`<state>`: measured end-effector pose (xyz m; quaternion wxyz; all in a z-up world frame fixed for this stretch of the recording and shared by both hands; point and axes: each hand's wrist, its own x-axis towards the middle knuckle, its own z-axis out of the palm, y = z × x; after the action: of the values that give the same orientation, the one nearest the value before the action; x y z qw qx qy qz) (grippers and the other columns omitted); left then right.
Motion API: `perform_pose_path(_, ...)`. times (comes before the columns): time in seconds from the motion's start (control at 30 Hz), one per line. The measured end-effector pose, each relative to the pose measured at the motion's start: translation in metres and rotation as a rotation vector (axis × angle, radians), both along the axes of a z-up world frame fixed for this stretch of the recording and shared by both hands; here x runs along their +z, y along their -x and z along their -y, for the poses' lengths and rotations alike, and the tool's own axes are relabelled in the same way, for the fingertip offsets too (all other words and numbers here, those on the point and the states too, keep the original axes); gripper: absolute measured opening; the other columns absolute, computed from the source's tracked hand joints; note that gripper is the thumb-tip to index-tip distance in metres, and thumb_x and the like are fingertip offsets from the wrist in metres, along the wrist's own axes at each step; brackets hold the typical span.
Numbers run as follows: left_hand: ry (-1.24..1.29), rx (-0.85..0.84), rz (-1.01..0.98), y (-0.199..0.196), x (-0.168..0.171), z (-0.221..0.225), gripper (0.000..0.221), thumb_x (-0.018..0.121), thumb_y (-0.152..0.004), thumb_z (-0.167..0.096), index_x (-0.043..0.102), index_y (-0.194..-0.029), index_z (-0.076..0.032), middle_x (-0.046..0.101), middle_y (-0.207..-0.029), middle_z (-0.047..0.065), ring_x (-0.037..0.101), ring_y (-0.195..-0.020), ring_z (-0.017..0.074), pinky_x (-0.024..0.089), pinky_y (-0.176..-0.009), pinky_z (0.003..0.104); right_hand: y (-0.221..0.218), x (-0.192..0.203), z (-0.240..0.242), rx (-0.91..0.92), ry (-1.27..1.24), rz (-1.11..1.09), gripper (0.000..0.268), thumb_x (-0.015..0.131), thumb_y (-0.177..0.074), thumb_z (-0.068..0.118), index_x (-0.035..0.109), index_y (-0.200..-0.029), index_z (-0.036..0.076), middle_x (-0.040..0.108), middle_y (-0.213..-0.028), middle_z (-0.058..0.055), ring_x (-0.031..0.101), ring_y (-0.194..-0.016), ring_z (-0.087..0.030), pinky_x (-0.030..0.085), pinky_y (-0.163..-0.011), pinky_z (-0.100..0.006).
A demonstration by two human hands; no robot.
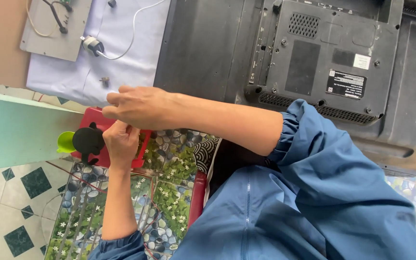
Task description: Disassembling a television by removing multiple screws from the back panel using a manual screwdriver.
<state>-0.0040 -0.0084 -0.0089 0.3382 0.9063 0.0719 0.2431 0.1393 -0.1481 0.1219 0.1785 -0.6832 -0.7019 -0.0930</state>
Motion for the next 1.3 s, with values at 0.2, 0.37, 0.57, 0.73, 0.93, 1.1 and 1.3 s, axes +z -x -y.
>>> perform_pose_path(0.2, -0.037, 0.034, 0.002, 0.003, -0.014, -0.002, 0.039, 0.076, -0.099, -0.006, 0.054, -0.067, -0.011, 0.046, -0.055, 0.002, 0.046, -0.049, 0.0193, 0.044, -0.056, 0.03, 0.021, -0.006, -0.003, -0.23, -0.012, -0.082, 0.015, 0.063, -0.09, 0.015, 0.051, -0.097, 0.007, 0.062, -0.062, -0.012, 0.071, -0.052, -0.035, 0.056, -0.047, -0.05)
perform_pose_path(0.37, -0.052, 0.019, 0.0, -0.001, -0.008, 0.005, 0.035, 0.076, -0.099, -0.006, 0.056, -0.07, -0.011, 0.048, -0.059, 0.003, 0.048, -0.052, 0.0196, 0.045, -0.057, 0.03, 0.032, -0.02, -0.024, -0.151, -0.024, 0.036, 0.015, 0.06, -0.084, 0.008, 0.055, -0.097, 0.013, 0.064, -0.061, -0.011, 0.071, -0.054, -0.034, 0.052, -0.048, -0.048)
perform_pose_path(0.57, -0.07, 0.002, 0.007, -0.007, -0.002, 0.001, 0.031, 0.076, -0.099, -0.006, 0.058, -0.074, -0.01, 0.051, -0.063, 0.004, 0.051, -0.057, 0.0201, 0.047, -0.06, 0.031, 0.026, -0.016, -0.029, -0.011, -0.035, 0.157, 0.026, 0.066, -0.072, 0.001, 0.061, -0.091, 0.017, 0.066, -0.071, -0.003, 0.068, -0.058, -0.028, 0.045, -0.053, -0.04)
perform_pose_path(0.73, -0.09, -0.02, 0.021, -0.012, 0.007, 0.005, 0.027, 0.076, -0.1, -0.006, 0.06, -0.077, -0.009, 0.054, -0.067, 0.004, 0.053, -0.06, 0.0204, 0.048, -0.062, 0.031, 0.025, -0.004, -0.018, -0.046, -0.073, 0.151, 0.031, 0.074, -0.069, 0.003, 0.062, -0.094, 0.017, 0.064, -0.076, -0.003, 0.066, -0.065, -0.029, 0.046, -0.055, -0.042)
perform_pose_path(0.93, -0.101, -0.033, 0.017, -0.016, 0.008, 0.007, 0.023, 0.076, -0.1, -0.006, 0.062, -0.082, -0.008, 0.057, -0.071, 0.005, 0.056, -0.064, 0.0209, 0.049, -0.064, 0.032, 0.03, -0.01, -0.011, -0.217, 0.021, 0.004, 0.013, 0.064, -0.072, -0.006, 0.068, -0.073, 0.007, 0.06, -0.061, -0.008, 0.064, -0.052, -0.028, 0.048, -0.05, -0.042)
perform_pose_path(1.1, -0.112, -0.058, 0.022, -0.002, 0.009, 0.01, 0.018, 0.076, -0.1, -0.006, 0.064, -0.086, -0.007, 0.061, -0.076, 0.006, 0.059, -0.068, 0.0214, 0.051, -0.067, 0.032, 0.036, -0.024, -0.024, -0.085, -0.133, 0.249, 0.019, 0.073, -0.07, 0.003, 0.074, -0.085, 0.014, 0.068, -0.078, -0.007, 0.066, -0.071, -0.03, 0.046, -0.066, -0.045)
perform_pose_path(1.3, -0.121, -0.05, 0.008, -0.006, 0.008, 0.009, 0.014, 0.076, -0.1, -0.006, 0.067, -0.09, -0.006, 0.064, -0.081, 0.007, 0.062, -0.072, 0.0219, 0.052, -0.069, 0.033, 0.046, 0.01, -0.01, -0.202, -0.091, 0.136, 0.027, 0.077, -0.075, 0.002, 0.069, -0.097, 0.016, 0.062, -0.087, -0.008, 0.067, -0.071, -0.028, 0.05, -0.061, -0.043)
